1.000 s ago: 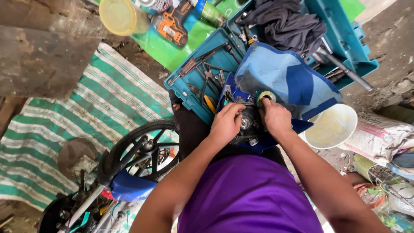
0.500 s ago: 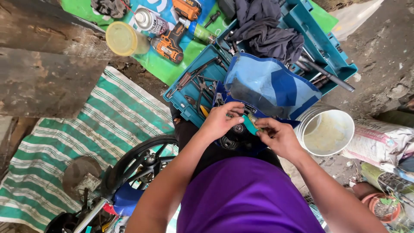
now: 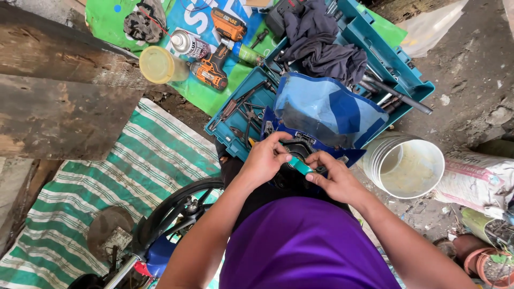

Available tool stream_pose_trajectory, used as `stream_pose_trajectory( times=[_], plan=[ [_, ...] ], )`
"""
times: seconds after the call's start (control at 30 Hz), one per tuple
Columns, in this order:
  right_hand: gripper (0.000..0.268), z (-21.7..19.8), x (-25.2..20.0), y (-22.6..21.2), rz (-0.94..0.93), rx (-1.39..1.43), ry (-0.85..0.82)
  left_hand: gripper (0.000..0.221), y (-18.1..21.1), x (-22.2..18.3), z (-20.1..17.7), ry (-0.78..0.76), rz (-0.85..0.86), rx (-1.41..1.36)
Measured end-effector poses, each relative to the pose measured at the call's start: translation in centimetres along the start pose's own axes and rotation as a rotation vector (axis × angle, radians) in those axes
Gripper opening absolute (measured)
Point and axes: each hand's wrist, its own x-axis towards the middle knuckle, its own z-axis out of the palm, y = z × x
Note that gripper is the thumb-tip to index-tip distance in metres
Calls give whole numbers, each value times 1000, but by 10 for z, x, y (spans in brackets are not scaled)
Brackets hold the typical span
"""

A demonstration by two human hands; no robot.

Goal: Repairing or assembling a motorcycle headlight fairing assembly, including internal component adjustment and wiring.

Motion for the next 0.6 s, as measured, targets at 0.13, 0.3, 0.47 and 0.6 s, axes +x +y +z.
stream_pose_trajectory(
  times=[0.13, 0.3, 0.47, 0.6],
  plan=[
    [38, 2, 5, -31, 81, -134, -18, 46, 10, -14, -5, 28, -8, 22],
    [43, 13, 19, -27, 336, -537, -89, 39, 5, -26, -21, 128, 22, -20],
    [45, 14, 25, -32, 209, -458, -125, 38, -20, -31, -30, 157, -25, -128],
    [28, 18, 17, -34, 9, -49, -146, 37, -42, -38, -33, 119, -44, -249]
  ],
)
